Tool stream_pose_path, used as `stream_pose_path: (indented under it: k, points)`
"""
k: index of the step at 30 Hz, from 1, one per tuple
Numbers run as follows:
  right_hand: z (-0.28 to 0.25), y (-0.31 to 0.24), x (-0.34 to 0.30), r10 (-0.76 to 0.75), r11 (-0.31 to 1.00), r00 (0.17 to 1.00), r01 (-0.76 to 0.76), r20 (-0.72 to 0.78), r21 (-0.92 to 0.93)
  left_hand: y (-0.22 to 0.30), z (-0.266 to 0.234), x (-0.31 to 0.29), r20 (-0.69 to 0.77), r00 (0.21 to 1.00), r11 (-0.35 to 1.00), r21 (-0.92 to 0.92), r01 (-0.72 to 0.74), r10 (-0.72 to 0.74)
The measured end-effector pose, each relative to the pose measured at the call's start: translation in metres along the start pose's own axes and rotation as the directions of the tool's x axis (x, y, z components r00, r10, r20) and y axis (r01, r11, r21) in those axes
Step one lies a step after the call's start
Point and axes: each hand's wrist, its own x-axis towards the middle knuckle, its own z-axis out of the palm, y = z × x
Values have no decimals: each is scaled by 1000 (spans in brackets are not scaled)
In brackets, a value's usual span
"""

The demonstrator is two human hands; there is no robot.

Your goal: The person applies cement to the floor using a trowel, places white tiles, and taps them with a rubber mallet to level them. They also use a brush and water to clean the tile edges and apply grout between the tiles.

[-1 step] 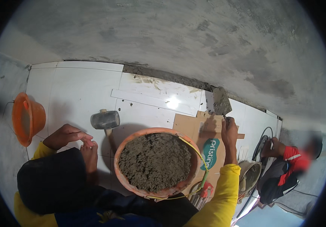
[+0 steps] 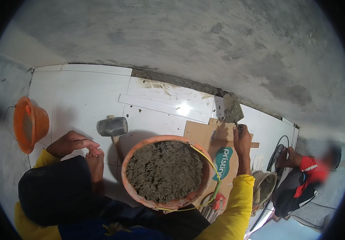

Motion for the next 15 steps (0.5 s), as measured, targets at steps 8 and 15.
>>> stream_pose_path:
  k: [8, 15]
  points:
    - [37, -154, 35, -401, 910, 866, 338, 299, 241, 4, 2, -2, 16, 1000, 999, -34, -22, 23]
    - [78, -255, 77, -455, 835, 715, 550, 530, -25, -3, -1, -16, -15, 999, 993, -114, -33, 31]
